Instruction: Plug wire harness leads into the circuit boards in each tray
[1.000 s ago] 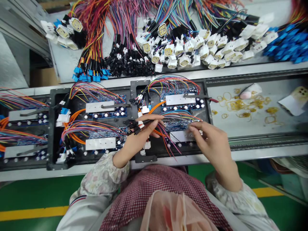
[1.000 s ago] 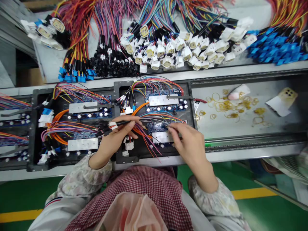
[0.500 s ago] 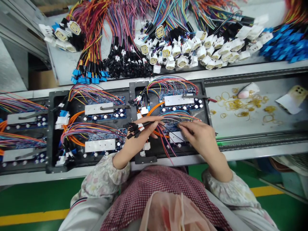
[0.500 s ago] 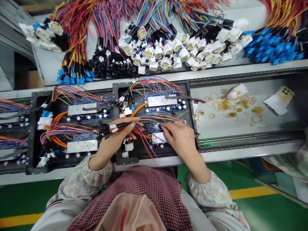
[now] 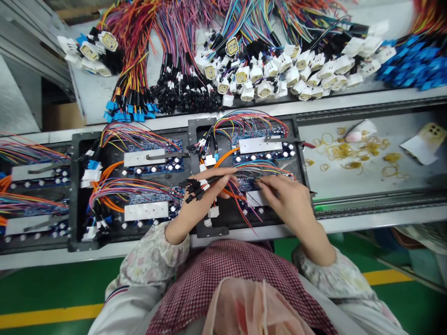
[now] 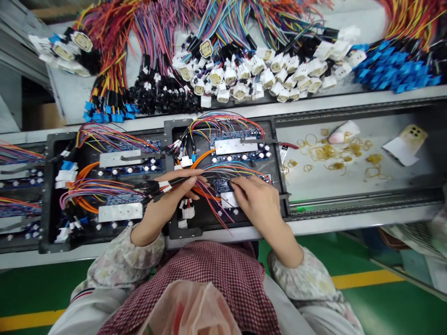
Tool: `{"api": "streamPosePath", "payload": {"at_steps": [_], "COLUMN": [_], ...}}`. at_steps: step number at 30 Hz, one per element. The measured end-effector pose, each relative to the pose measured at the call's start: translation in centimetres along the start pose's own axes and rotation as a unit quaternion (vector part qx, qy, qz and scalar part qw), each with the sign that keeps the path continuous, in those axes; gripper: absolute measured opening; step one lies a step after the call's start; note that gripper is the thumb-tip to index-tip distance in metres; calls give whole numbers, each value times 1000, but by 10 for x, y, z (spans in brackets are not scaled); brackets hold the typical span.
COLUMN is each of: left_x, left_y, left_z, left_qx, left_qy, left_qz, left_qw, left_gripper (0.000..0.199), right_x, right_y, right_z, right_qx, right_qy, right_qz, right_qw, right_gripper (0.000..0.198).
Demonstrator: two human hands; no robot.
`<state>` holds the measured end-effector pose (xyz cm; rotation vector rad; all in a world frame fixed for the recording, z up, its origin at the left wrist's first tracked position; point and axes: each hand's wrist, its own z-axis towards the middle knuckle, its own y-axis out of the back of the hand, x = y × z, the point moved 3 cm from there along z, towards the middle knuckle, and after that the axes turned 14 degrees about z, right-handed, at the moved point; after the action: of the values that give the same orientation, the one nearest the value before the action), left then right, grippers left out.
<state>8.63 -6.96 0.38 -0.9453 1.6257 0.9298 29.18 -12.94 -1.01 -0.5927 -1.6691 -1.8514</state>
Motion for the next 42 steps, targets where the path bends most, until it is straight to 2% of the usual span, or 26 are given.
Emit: {"api": "streamPosePath", "payload": {"at_steps": [11, 14, 17, 21, 22, 24, 26, 27, 31, 33, 37, 42], "left_x": [1, 3, 3, 1, 1, 0, 0, 0, -1, -3, -4, -6], "left_y": [2, 1, 0, 0, 0, 1, 1, 1, 2, 4, 6, -2], "left_z": [1, 2, 3, 4, 4, 4, 4, 3, 2, 2, 3, 3], "left_qx": [1, -1, -6, -4, -7, -11, -8, -3, 13, 12, 2, 28], "left_qy": [-1, 0, 5, 5, 3, 1, 6, 11, 14, 3, 5, 24], "left_qz": [17, 12, 12, 19, 21, 26, 27, 28, 39, 51, 67, 35], "left_qw": [1000, 1000, 1000, 1000, 1000, 1000, 1000, 1000, 999, 999, 998, 999], "left_gripper": [20, 22, 28, 29, 26, 20, 17, 18, 22, 22, 19, 22], "right_x": [-5, 0, 14, 26, 24, 16, 5, 0, -8, -6, -6, -20], "right_y": [-10, -4, 11, 22, 25, 33, 39, 40, 36, 37, 47, 44], "right_z": [7, 6, 0, -9, -10, -9, -7, -6, -2, -2, -5, -13], "right_qx": [14, 9, -3, 106, 102, 30, -43, -55, -8, -21, -80, -39], "right_qy": [-23, -15, 1, 18, 14, -10, -33, -37, -22, -4, 4, -17], "right_qz": [-5, -22, 8, -26, -43, -65, -66, -57, -5, 2, -50, -106], "right_qw": [1000, 1000, 1000, 994, 994, 997, 996, 996, 1000, 1000, 995, 993], "right_gripper": [22, 22, 26, 30, 35, 40, 34, 29, 21, 18, 15, 19]}}
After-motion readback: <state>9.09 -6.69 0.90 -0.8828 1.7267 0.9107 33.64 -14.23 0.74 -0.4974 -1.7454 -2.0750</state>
